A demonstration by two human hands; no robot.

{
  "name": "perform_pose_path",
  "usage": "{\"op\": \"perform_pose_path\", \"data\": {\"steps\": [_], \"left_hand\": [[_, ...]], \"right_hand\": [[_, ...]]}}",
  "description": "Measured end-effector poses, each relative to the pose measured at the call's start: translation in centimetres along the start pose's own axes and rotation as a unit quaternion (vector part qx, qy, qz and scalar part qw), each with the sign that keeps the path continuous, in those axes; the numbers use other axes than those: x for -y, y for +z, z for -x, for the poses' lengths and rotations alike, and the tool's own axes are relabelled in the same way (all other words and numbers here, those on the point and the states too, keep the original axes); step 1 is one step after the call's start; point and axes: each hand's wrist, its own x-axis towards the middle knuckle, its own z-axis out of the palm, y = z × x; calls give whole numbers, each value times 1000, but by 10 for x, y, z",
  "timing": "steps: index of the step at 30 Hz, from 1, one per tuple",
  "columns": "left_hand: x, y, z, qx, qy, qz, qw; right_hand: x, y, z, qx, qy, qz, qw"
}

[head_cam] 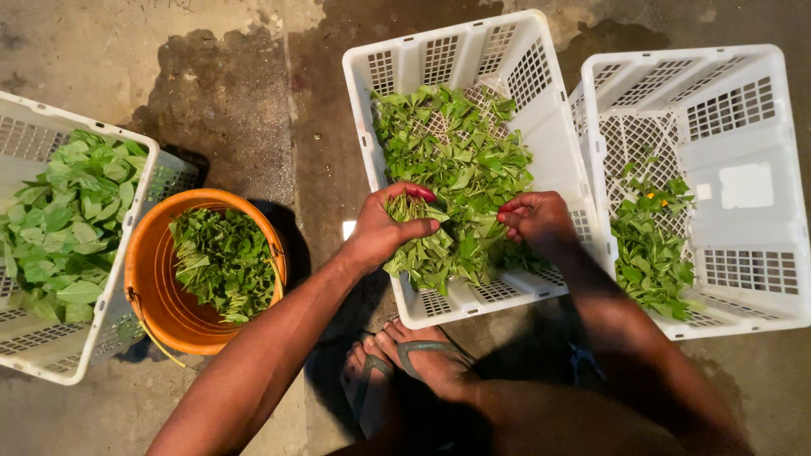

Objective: The person sorts leafy green vegetables by hand, picking up bunches from a white crate and placing them into an orange bucket. The person repeatedly handles the greens, separating and transferring them between containers.

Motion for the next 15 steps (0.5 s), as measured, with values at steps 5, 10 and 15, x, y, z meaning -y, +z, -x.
{"op": "perform_pose_path", "data": {"steps": [5, 10, 15], "left_hand": [[-2, 11, 1, 41, 27, -43, 998], [-4, 28, 8, 66, 64, -72, 993], [-6, 28, 15, 59, 91, -40, 993]], "right_hand": [[68, -9, 32, 33, -266, 340, 902], [117, 12, 48, 138, -305, 306, 891], [122, 23, 46, 211, -204, 111, 949]]}}
